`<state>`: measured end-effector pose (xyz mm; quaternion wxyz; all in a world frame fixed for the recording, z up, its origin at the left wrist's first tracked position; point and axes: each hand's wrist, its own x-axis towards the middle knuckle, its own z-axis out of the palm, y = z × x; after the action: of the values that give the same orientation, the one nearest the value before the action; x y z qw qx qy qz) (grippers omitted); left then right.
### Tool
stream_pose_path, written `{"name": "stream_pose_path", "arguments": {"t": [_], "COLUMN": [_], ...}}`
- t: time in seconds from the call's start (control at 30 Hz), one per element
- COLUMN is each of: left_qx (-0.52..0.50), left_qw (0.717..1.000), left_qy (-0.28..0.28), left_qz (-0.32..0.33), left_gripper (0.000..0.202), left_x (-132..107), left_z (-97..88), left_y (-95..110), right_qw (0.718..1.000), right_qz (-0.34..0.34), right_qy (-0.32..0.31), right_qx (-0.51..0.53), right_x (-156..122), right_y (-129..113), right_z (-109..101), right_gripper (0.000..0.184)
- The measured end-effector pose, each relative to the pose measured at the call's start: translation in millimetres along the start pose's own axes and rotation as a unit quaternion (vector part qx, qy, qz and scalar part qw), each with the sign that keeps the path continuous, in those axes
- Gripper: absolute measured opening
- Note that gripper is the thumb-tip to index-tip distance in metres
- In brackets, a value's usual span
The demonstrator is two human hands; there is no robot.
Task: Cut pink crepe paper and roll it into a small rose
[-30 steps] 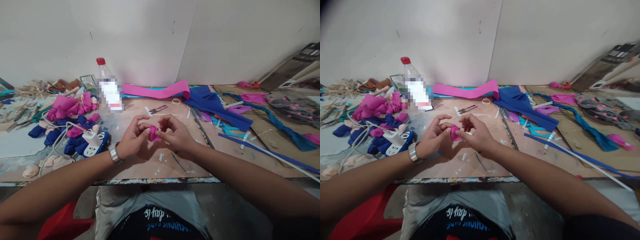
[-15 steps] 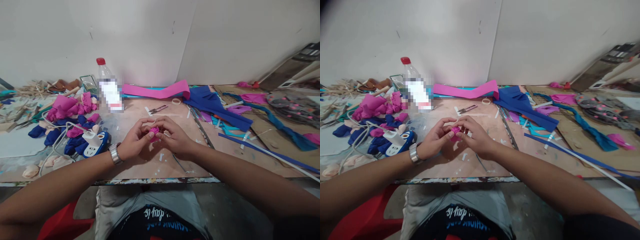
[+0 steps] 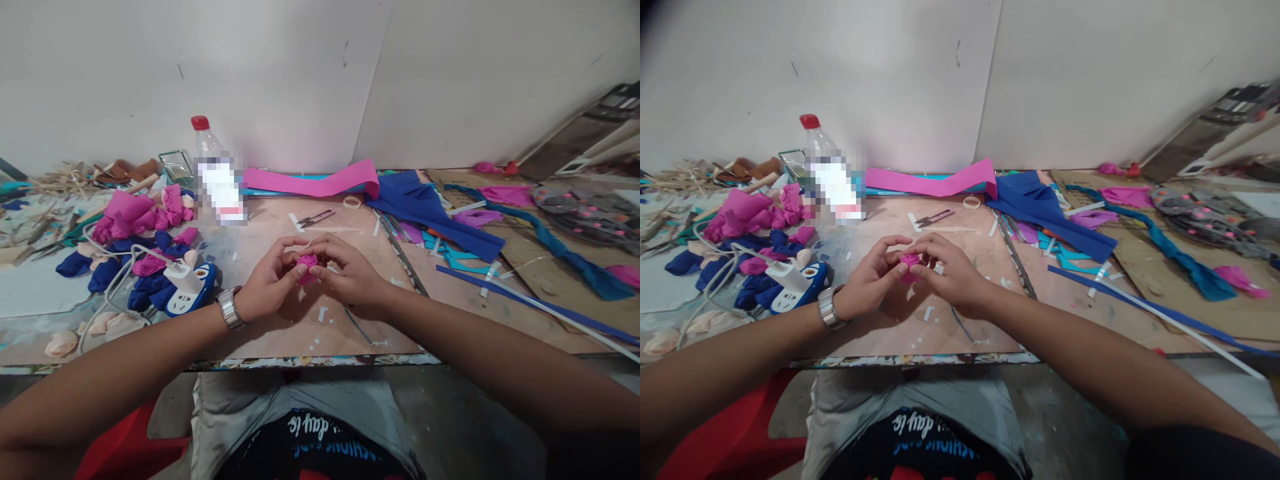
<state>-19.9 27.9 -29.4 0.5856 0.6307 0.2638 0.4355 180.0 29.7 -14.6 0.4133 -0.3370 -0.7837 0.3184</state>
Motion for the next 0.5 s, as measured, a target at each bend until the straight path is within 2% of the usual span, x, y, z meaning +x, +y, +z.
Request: {"name": "stream_pose_path", "arguments": {"t": [0.33, 0.5], "left_qx": [-0.019, -0.021], "left_qw": [0.998, 0.996], "left_qy": [-0.035, -0.058], "left_qz": [-0.039, -0.06], "left_gripper": [0.052, 0.052], "left_x": [0.0, -0.3], "left_z": [0.5, 0.8], "left_y": [-3.3, -1.3], "right_qw": [0.999, 0.997], "right_qz": [0.028, 0.076], "right_qy": [0.021, 0.027], "right_qx": [0.013, 0.018], "right_x": [-2.1, -3.2], "right_y": [3.6, -0.6], "right_z": [1.4, 2.3], "right_gripper": [0.027, 0.028]}}
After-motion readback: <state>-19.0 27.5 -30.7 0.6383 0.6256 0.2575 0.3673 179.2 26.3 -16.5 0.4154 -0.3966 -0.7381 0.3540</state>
